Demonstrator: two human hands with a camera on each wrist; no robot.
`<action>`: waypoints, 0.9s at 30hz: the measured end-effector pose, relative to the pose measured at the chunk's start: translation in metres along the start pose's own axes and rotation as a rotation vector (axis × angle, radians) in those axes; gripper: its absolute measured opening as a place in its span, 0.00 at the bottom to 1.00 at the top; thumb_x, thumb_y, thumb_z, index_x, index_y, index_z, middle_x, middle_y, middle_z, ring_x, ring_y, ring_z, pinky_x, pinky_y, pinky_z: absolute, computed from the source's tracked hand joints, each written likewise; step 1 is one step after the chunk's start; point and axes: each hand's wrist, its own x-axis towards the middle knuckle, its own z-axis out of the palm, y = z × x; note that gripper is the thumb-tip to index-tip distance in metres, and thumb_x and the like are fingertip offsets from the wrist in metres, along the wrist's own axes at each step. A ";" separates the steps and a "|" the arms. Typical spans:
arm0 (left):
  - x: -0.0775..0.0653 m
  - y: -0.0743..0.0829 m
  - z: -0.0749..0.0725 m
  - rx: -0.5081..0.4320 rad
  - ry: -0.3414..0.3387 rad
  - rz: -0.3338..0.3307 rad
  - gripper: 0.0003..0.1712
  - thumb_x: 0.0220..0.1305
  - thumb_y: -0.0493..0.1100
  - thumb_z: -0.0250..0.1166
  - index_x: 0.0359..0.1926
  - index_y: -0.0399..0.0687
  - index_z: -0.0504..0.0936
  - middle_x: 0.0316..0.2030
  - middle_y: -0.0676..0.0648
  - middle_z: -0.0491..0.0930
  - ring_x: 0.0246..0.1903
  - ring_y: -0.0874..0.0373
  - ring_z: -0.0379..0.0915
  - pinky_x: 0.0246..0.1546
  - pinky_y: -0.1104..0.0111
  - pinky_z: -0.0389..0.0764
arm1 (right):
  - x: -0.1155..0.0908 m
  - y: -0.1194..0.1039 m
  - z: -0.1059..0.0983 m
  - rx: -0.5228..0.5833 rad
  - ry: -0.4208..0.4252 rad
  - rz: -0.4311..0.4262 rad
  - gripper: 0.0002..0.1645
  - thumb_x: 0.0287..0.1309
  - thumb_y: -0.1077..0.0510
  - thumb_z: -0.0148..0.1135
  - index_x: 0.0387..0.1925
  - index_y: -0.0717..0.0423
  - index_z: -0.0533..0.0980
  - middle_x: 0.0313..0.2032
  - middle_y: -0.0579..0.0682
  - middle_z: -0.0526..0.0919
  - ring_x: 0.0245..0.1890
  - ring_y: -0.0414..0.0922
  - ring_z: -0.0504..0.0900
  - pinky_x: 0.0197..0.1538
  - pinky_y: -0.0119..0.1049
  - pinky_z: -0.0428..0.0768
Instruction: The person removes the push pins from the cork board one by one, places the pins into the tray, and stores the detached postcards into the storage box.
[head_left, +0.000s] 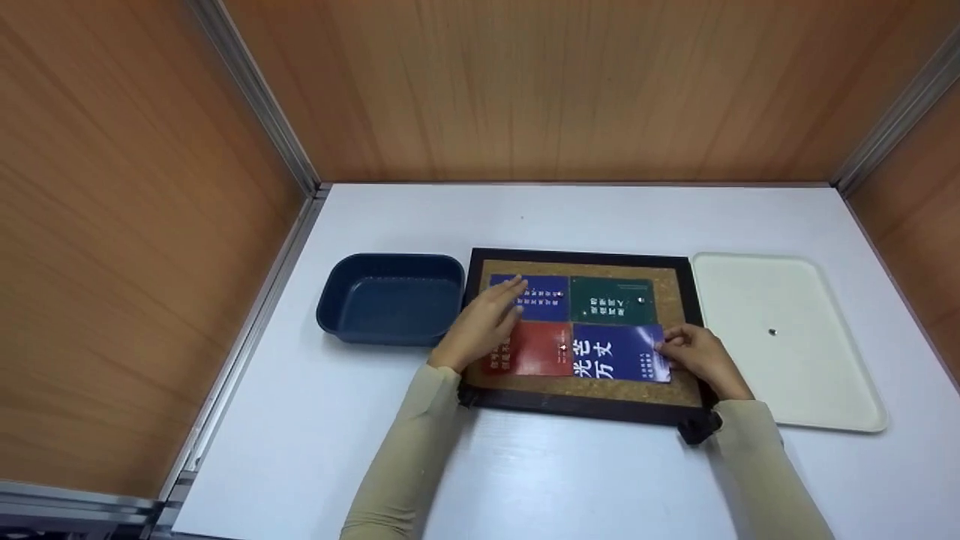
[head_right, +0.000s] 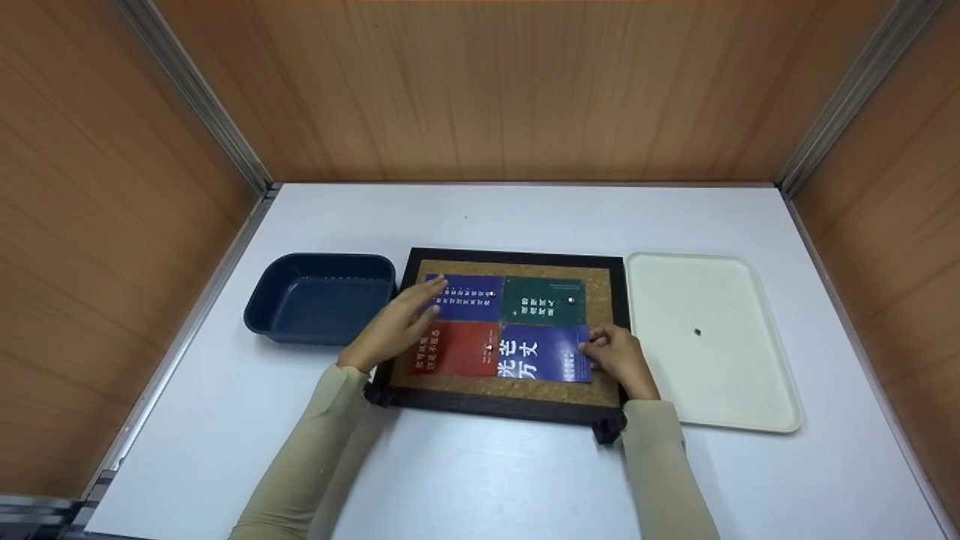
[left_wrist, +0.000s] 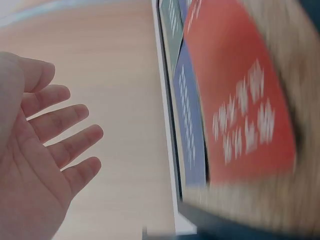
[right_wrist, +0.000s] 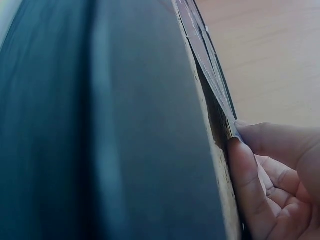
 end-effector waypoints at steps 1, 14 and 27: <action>-0.001 -0.005 -0.004 -0.013 0.017 -0.015 0.28 0.74 0.48 0.50 0.72 0.53 0.61 0.72 0.49 0.58 0.71 0.48 0.55 0.72 0.54 0.57 | 0.000 0.000 0.000 0.000 -0.002 0.000 0.23 0.60 0.57 0.63 0.49 0.72 0.72 0.37 0.56 0.81 0.30 0.37 0.79 0.34 0.26 0.83; -0.024 -0.067 -0.039 -0.113 0.214 -0.121 0.28 0.74 0.44 0.49 0.71 0.44 0.61 0.71 0.42 0.60 0.71 0.42 0.52 0.73 0.50 0.55 | 0.000 0.004 -0.002 0.030 -0.008 -0.023 0.23 0.60 0.57 0.64 0.49 0.72 0.72 0.35 0.54 0.81 0.29 0.36 0.81 0.33 0.27 0.84; -0.062 -0.123 -0.068 -0.170 0.363 -0.320 0.29 0.75 0.46 0.47 0.72 0.44 0.59 0.73 0.42 0.55 0.74 0.42 0.45 0.74 0.49 0.46 | 0.002 0.005 -0.003 0.041 -0.010 -0.028 0.25 0.59 0.56 0.64 0.49 0.72 0.72 0.35 0.53 0.81 0.31 0.36 0.80 0.35 0.27 0.83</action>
